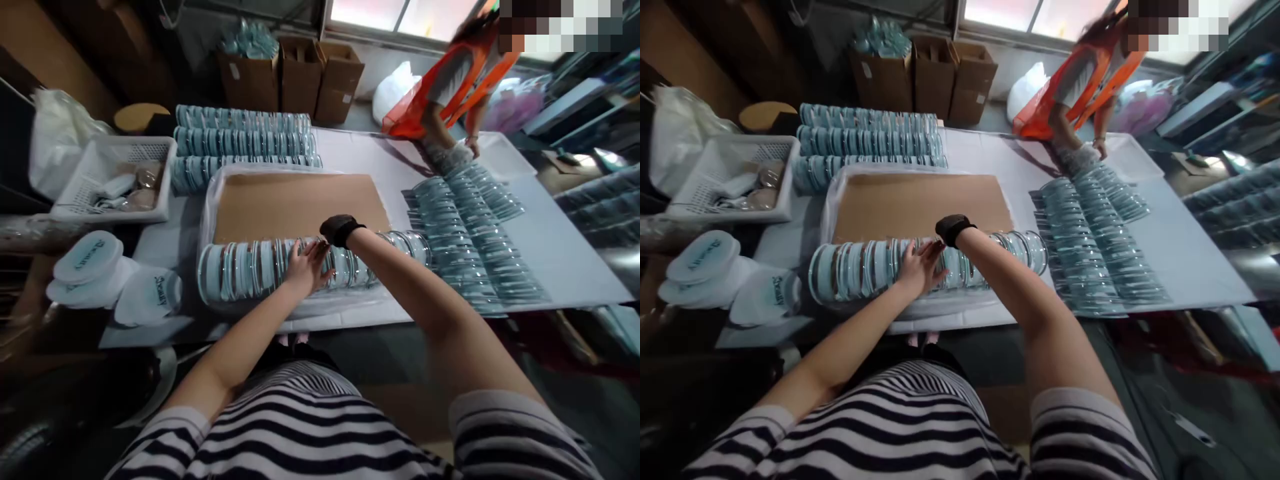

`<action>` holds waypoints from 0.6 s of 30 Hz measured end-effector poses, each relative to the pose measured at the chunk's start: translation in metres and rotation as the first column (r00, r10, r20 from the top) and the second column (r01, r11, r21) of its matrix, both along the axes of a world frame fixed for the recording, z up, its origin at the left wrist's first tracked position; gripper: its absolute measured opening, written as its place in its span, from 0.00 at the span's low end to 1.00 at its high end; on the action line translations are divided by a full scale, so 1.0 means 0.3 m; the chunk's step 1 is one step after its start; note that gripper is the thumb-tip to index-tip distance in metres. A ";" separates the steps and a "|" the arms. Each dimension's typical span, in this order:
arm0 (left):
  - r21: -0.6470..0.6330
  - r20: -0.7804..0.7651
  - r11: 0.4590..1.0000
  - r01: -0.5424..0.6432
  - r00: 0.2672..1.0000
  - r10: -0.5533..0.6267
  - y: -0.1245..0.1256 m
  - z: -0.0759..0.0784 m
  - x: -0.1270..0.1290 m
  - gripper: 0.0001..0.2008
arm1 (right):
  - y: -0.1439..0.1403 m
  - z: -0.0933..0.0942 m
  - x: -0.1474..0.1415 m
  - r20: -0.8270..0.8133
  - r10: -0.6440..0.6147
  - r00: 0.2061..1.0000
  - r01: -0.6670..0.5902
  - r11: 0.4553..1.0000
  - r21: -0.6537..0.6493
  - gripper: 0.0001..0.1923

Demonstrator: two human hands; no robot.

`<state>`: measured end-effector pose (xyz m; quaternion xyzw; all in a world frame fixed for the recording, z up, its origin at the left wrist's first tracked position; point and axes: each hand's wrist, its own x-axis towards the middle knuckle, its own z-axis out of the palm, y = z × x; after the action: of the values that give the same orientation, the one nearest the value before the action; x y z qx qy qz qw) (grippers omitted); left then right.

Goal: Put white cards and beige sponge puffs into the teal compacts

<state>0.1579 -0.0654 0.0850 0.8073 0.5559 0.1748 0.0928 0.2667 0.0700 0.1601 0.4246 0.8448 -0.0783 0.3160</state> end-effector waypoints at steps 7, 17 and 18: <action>-0.037 -0.024 0.999 -0.012 1.000 0.011 0.003 0.005 -0.002 0.32 | -0.062 0.024 0.120 -0.183 -0.206 0.961 0.226 0.970 0.093 0.19; 0.050 -0.021 0.996 -0.080 0.997 0.081 0.004 -0.017 0.002 0.29 | -0.023 -0.038 0.085 -0.159 0.076 0.984 -0.047 0.984 0.173 0.17; 0.056 -0.023 0.995 -0.081 0.996 0.082 0.004 -0.018 0.002 0.29 | -0.020 -0.045 0.086 -0.155 0.084 0.984 -0.059 0.985 0.163 0.17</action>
<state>0.1584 -0.0643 0.0796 0.7884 0.5845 0.1833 0.0562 0.2924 0.0642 0.1467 0.4099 0.8859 -0.0337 0.2144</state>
